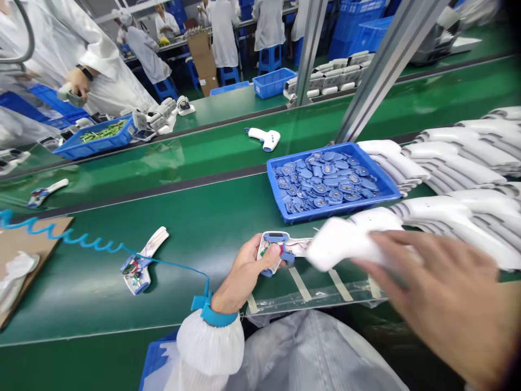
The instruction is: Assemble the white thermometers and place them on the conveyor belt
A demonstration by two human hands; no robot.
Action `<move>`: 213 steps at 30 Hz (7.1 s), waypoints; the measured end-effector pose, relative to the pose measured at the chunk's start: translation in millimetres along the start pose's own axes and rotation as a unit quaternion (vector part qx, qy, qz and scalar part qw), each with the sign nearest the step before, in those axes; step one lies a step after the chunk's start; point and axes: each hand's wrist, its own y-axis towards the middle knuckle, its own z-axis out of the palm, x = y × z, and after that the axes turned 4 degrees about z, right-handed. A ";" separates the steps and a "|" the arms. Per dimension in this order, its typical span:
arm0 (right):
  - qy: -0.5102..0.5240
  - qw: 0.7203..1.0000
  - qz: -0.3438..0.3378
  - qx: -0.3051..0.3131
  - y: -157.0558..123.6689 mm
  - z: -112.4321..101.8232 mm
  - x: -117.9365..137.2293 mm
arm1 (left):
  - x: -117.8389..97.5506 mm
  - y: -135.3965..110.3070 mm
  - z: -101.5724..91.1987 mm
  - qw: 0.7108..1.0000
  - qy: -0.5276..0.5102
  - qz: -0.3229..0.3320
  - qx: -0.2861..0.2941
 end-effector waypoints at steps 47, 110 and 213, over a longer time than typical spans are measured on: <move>0.229 0.967 -0.030 -0.107 74.4 64.1 132.8 | 0.3 -14.4 14.8 0.801 0.576 0.151 -0.053; -0.032 0.976 -0.123 0.174 171.3 101.4 20.3 | -8.3 -28.0 -44.9 0.927 0.191 0.115 -0.302; 0.300 0.929 0.032 0.216 40.5 87.2 96.7 | -7.9 45.9 -47.6 0.865 0.366 0.263 -0.220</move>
